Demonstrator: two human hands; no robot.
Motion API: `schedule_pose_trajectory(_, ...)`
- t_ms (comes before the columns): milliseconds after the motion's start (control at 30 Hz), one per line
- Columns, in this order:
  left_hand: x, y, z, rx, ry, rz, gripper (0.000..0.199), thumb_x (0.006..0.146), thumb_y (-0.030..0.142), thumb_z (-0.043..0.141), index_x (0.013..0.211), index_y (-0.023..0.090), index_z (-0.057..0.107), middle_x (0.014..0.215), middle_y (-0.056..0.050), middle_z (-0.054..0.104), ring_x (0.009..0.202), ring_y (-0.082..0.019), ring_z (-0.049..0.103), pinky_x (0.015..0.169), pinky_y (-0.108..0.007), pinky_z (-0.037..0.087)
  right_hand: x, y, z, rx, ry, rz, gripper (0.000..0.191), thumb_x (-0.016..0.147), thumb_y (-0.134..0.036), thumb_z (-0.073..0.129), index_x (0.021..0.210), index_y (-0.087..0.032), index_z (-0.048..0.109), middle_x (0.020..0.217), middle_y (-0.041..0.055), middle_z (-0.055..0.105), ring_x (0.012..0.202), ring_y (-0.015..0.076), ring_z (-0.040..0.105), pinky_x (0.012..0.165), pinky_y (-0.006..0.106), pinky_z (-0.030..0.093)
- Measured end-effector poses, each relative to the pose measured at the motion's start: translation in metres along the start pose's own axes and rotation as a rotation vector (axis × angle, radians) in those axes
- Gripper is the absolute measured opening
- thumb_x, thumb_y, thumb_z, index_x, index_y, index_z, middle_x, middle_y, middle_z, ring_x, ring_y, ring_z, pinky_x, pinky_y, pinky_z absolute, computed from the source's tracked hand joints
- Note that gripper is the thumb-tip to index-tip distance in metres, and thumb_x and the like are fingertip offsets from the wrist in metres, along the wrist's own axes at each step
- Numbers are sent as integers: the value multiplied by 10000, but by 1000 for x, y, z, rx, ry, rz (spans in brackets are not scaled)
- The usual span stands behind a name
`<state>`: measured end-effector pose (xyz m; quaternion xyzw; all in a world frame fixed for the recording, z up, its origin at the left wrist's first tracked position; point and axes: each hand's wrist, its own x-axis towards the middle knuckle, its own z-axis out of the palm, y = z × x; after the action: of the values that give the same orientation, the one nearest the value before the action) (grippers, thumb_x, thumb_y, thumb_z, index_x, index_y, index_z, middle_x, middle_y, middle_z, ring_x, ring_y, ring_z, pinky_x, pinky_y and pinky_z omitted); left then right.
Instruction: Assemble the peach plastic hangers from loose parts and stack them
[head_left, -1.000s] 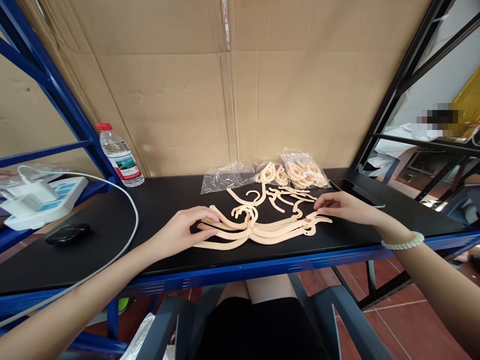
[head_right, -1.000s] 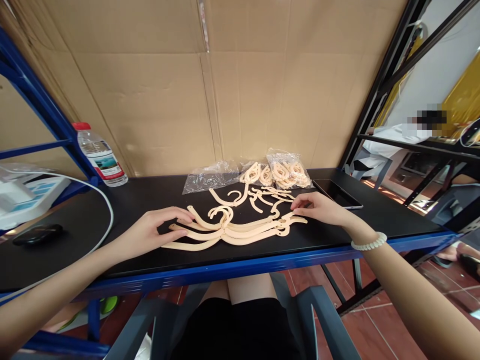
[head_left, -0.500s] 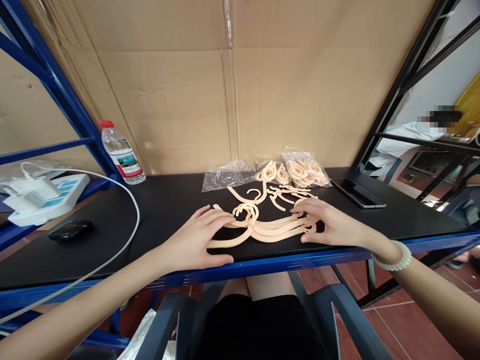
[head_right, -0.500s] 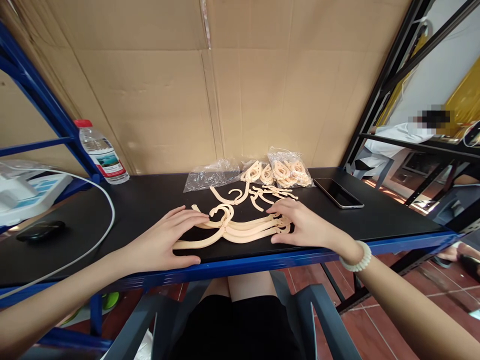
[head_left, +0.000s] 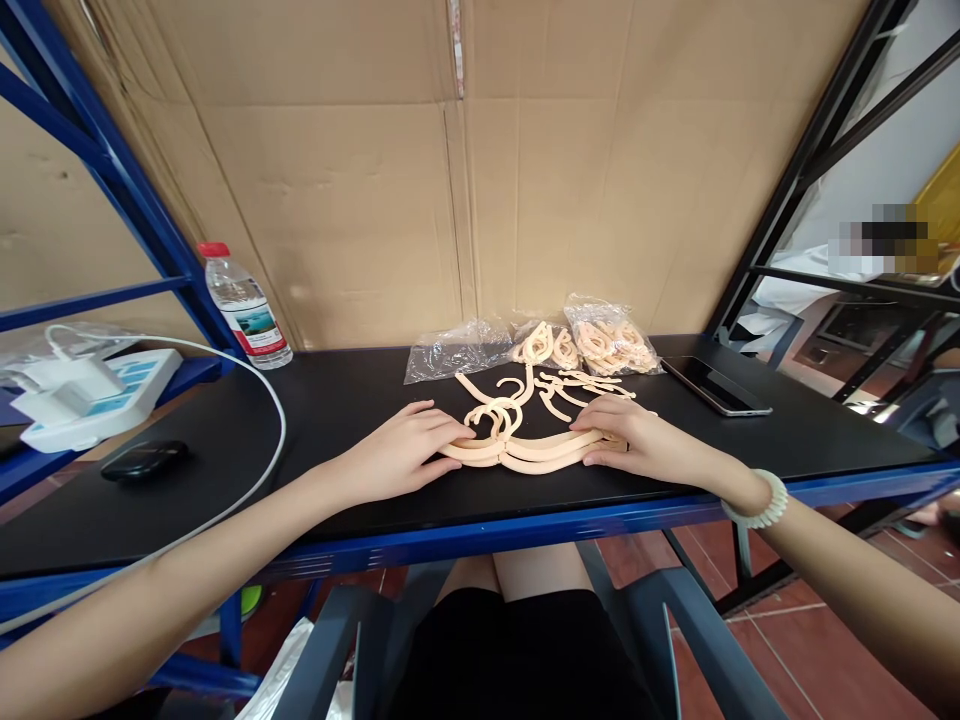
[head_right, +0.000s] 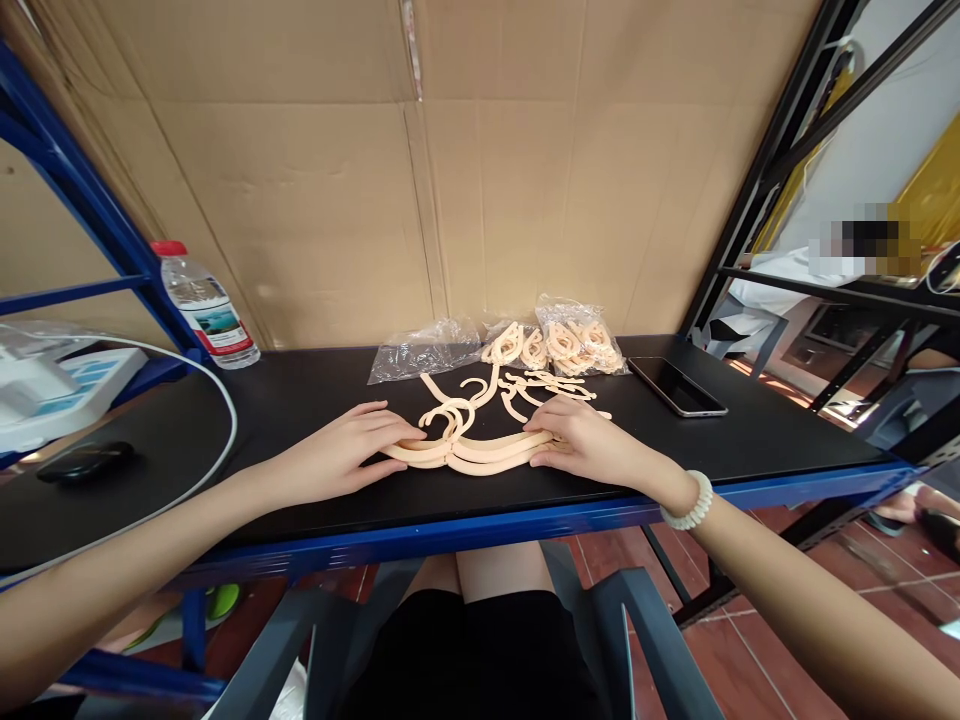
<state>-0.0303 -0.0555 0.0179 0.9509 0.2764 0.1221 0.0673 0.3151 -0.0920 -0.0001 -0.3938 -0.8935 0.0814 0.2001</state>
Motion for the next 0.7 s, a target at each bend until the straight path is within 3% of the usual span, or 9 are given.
schedule_pose_trajectory(167,4,-7,2,13,37,39,266,892,286,576,1143,246,653,1110,-57,722,1032,-226,654,1093,-429,327,1,6,3,-4,31,8,382,904,-447,609,1163,-173,666,1137,134,640,1073,290,570,935,429,454)
schedule_pose_trajectory(367,2,-2,-3,120,33,47,390,846,277,634,1229,213,600,1202,-77,683,1108,-250,626,1027,-405,411,3,7,1,-24,41,-26,461,878,-503,629,1201,-175,653,1171,143,629,1090,289,580,942,434,475)
schedule_pose_trajectory(700,-3,0,-3,133,22,46,489,813,398,695,1250,208,583,1219,-83,673,1115,-256,625,990,-373,437,9,3,-5,-43,99,-32,342,917,-434,588,1125,-178,679,1129,131,668,1072,286,600,923,441,493)
